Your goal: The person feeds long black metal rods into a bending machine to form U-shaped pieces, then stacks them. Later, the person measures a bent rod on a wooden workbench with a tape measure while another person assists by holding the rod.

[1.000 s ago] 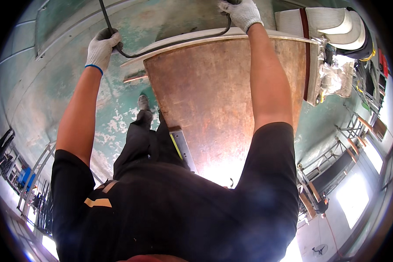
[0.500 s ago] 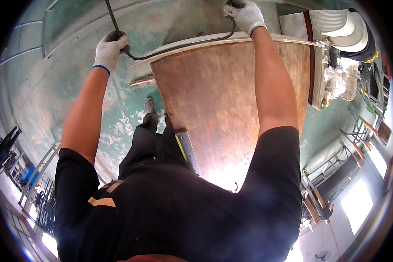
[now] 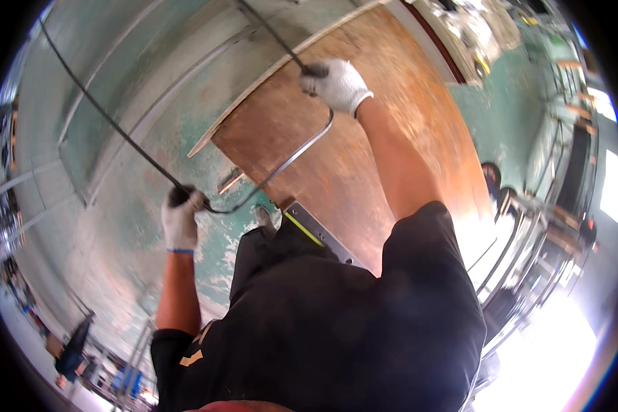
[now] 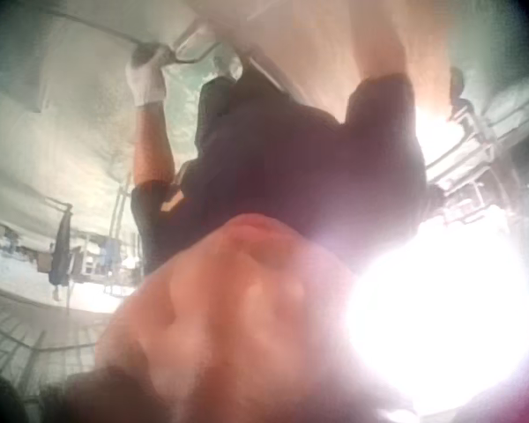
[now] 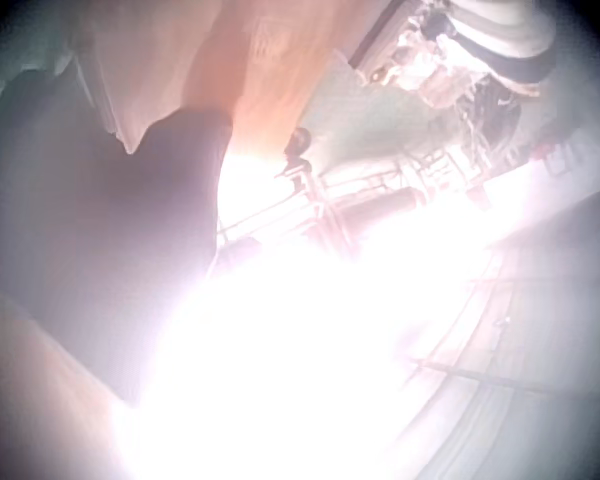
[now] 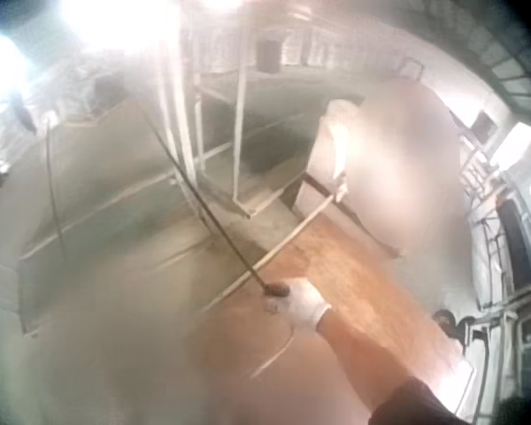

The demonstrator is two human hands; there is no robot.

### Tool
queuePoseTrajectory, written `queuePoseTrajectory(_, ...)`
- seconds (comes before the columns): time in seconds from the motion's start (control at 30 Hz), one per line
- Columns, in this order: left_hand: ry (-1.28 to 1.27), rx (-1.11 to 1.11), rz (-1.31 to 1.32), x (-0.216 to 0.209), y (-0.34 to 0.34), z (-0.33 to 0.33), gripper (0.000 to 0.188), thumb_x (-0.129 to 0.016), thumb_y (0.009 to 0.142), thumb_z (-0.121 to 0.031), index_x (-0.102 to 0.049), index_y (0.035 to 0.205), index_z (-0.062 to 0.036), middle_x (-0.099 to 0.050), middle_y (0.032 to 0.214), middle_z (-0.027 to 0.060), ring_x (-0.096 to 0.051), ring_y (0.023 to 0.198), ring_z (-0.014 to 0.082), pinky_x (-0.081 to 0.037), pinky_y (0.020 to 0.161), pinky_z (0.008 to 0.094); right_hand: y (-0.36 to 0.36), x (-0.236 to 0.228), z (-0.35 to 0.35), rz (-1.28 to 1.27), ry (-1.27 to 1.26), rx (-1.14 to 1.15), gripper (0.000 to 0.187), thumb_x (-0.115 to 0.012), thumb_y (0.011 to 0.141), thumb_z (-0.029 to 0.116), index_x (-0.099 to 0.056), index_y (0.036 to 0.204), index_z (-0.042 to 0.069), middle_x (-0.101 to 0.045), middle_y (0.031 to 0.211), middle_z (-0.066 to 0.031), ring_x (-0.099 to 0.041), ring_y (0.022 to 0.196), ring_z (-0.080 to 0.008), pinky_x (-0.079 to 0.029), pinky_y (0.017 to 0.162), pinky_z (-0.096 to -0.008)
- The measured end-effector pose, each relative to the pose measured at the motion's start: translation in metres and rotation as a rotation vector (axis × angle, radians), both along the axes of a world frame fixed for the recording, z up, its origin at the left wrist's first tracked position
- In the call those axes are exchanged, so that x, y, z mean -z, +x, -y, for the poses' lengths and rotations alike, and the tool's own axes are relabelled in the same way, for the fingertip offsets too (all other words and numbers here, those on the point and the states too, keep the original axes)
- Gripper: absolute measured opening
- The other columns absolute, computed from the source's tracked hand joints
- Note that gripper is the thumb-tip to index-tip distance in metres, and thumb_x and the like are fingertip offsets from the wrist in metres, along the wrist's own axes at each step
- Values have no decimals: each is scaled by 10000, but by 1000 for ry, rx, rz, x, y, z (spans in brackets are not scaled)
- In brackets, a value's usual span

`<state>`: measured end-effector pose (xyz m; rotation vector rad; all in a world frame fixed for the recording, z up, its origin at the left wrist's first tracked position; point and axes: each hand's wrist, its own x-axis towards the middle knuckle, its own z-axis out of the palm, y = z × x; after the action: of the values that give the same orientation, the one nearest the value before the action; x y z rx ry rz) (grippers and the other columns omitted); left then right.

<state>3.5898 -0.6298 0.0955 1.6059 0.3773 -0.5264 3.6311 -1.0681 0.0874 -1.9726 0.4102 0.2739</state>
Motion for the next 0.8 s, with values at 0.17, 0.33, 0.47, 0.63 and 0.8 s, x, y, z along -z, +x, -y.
queuePoseTrajectory(0.17, -61, 214, -178, -9, -106, -2, 224, -741, 891, 48, -623, 1072, -9, -699, 921, 104, -726, 806, 238, -600, 755, 359, -168, -21, -2, -79, -68, 204, 237, -710, 971, 211, -767, 1081, 9, -771, 895, -87, -717, 819, -172, -580, 803, -332)
queuePoseTrajectory(0.33, -177, 370, -257, -2, -183, 13, 187, -712, 913, 73, -629, 1045, -29, -687, 901, 81, -716, 808, 231, -616, 753, 375, -313, -57, -14, -197, -331, 358, 275, -674, 938, 252, -794, 1101, 67, -786, 914, -120, -740, 843, -258, -578, 824, -393)
queuePoseTrajectory(0.47, -246, 502, -221, 29, -237, 14, 219, -758, 941, 2, -617, 1100, -49, -680, 955, 83, -696, 824, 228, -591, 774, 393, -398, -88, -24, -77, -371, 474, 306, -681, 978, 326, -787, 1123, 77, -797, 923, -96, -739, 838, -271, -577, 817, -399)
queuePoseTrajectory(0.63, -247, 545, -235, 9, -276, 37, 164, -736, 948, 25, -626, 1046, -47, -668, 932, 65, -672, 772, 201, -596, 734, 367, -458, -83, -19, -122, -537, 545, 386, -729, 973, 428, -787, 1190, 115, -798, 1031, -115, -745, 987, -299, -565, 905, -423)
queuePoseTrajectory(0.8, -207, 489, -231, -20, -381, 62, 172, -746, 943, 14, -618, 1044, -40, -681, 927, 79, -687, 780, 219, -604, 671, 385, -544, -81, 5, -113, -488, 519, 399, -749, 969, 401, -779, 1241, 110, -799, 1141, -108, -754, 1020, -288, -572, 945, -409)
